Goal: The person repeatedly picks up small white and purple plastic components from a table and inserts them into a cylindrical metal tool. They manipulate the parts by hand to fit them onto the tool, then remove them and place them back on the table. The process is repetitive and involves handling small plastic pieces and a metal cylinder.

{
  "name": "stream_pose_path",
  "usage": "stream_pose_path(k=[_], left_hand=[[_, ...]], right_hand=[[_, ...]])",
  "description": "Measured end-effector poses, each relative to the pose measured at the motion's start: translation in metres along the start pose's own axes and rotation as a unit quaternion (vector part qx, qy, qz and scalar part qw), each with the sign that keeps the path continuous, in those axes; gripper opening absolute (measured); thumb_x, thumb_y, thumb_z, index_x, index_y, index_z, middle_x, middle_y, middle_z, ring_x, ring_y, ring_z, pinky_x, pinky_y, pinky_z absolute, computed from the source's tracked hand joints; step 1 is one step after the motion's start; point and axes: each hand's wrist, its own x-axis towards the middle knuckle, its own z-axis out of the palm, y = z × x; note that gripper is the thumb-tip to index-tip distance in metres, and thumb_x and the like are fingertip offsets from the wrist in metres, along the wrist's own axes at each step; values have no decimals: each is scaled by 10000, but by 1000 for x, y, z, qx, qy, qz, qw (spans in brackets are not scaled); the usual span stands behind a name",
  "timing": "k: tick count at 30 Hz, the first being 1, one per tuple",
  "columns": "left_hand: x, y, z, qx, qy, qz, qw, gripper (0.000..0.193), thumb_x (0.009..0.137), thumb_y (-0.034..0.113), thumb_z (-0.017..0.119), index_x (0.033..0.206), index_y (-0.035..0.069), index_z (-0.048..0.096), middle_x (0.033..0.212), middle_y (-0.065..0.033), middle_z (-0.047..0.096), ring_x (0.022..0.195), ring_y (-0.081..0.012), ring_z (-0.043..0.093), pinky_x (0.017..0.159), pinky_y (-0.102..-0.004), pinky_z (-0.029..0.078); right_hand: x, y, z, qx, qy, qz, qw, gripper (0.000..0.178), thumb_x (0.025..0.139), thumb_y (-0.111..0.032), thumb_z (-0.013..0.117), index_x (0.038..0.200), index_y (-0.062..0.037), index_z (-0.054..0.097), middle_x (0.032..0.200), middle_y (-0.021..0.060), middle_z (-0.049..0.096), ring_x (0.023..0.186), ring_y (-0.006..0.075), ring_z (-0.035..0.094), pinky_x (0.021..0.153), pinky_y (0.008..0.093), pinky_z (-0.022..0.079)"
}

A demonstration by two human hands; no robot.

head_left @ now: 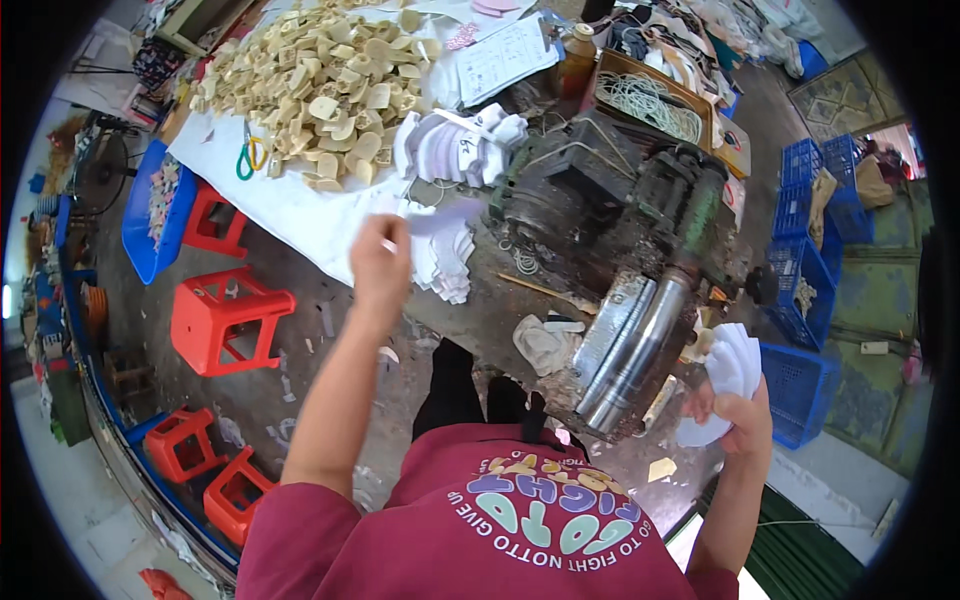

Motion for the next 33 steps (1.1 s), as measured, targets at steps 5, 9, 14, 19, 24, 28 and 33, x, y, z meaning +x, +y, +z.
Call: stream_pose_path(k=[5,9,14,19,24,28,33], left_hand=[[40,-119,-23,290,-76,188,935,47,786,23,619,797,40,577,812,-130,588,771,-327,574,695,-431,442],[11,-125,-10,296,-139,166,930,187,758,22,641,940,48,608,952,-143,601,903,-326,574,795,-435,431],[-30,-32,13,146,-8,141,979,359,725,-8,664,1073,17,582,1097,-194,556,1030,-367,537,906,-418,399],[-57,156,12,-369,-350,-67,858,95,778,68,726,819,22,654,838,-24,632,806,-106,581,769,-259,462],[-59,211,11,-469,-469,-161,731,123,839,103,707,843,1,639,769,-12,646,713,-54,585,631,-211,467],[-57,214,13,-518,-499,-212,662,71,884,64,648,875,-4,629,778,-14,643,693,-54,596,613,-201,476],[-71,215,21,-497,-422,-165,740,50,893,38,620,891,-10,629,823,-33,658,717,-63,611,637,-208,496]], right_hand=[[5,6,13,125,-75,1,989,883,605,-199,811,1350,21,390,736,93,559,635,201,580,627,327,460],[5,0,28,136,-80,-8,987,954,620,-212,802,1408,-9,302,765,78,544,693,223,596,722,381,509],[9,-7,46,-13,-14,-6,1000,821,622,-80,784,1348,-8,408,866,57,582,793,176,599,718,336,495],[7,-16,67,-87,-46,-53,994,741,678,-64,819,1319,-2,453,1131,27,597,971,73,557,849,248,460],[4,-18,72,-74,-83,-74,991,733,684,-53,823,1319,-18,458,1122,35,598,1000,84,567,853,257,472],[0,-18,66,4,-143,-85,986,696,678,-29,821,1286,-14,483,1066,32,618,955,90,585,821,261,489],[4,-6,54,-31,-57,-96,993,581,709,-49,787,1226,12,531,1063,66,640,859,131,638,784,283,514]])
